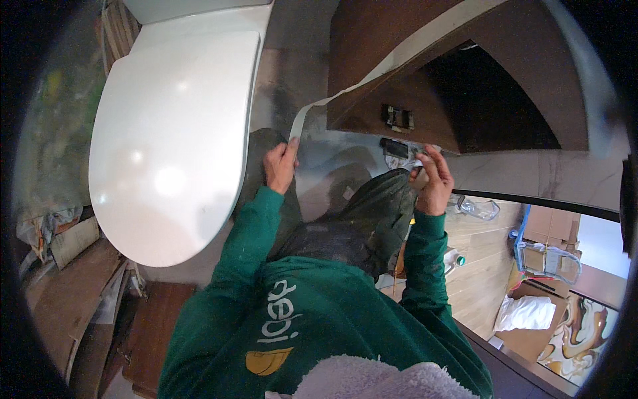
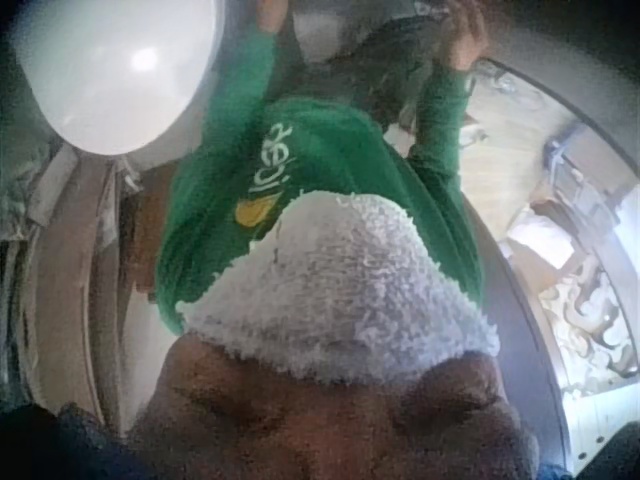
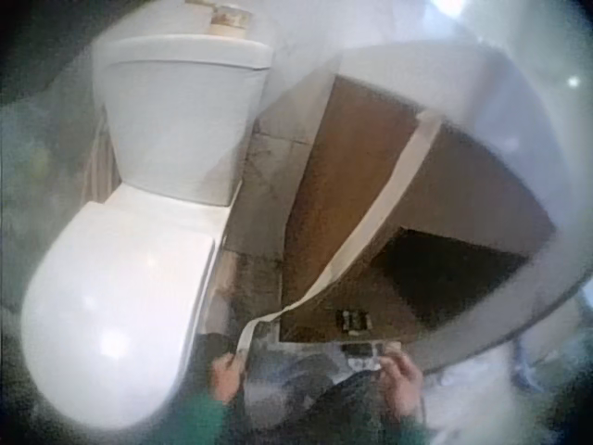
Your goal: The person applies adhesive tape along the edge of a wooden cabinet door. They use a brush to spread a substance on the tape and then press it into place.
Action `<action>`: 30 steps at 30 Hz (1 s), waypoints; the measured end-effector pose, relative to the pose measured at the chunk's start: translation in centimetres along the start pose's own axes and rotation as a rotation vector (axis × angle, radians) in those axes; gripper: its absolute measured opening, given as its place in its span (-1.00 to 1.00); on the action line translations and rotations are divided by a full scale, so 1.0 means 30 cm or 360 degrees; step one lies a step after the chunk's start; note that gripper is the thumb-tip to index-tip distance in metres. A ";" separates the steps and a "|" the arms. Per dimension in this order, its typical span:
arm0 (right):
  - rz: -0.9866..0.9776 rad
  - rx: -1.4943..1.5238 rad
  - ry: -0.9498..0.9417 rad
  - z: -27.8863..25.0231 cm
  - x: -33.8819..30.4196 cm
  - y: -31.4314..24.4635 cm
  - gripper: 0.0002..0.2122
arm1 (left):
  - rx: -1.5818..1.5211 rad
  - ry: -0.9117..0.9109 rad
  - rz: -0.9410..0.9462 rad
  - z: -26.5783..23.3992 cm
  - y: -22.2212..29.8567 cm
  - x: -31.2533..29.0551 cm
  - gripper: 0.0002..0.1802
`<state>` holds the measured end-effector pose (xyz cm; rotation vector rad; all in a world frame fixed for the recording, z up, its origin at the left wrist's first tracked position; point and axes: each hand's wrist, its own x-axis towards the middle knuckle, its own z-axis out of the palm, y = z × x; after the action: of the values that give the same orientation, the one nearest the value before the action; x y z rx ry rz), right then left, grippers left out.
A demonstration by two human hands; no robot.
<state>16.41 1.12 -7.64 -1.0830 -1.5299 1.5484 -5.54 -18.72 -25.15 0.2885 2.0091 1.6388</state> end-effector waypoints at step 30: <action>-0.0282 0.0199 0.0103 0.597 -0.134 -0.025 -0.76 | -0.0655 -0.0350 -0.0551 -0.403 0.243 -0.692 -0.67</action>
<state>1.73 -9.91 -7.34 -0.8933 -1.4251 1.4529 4.42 -37.08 -11.21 -0.0303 1.4255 1.6625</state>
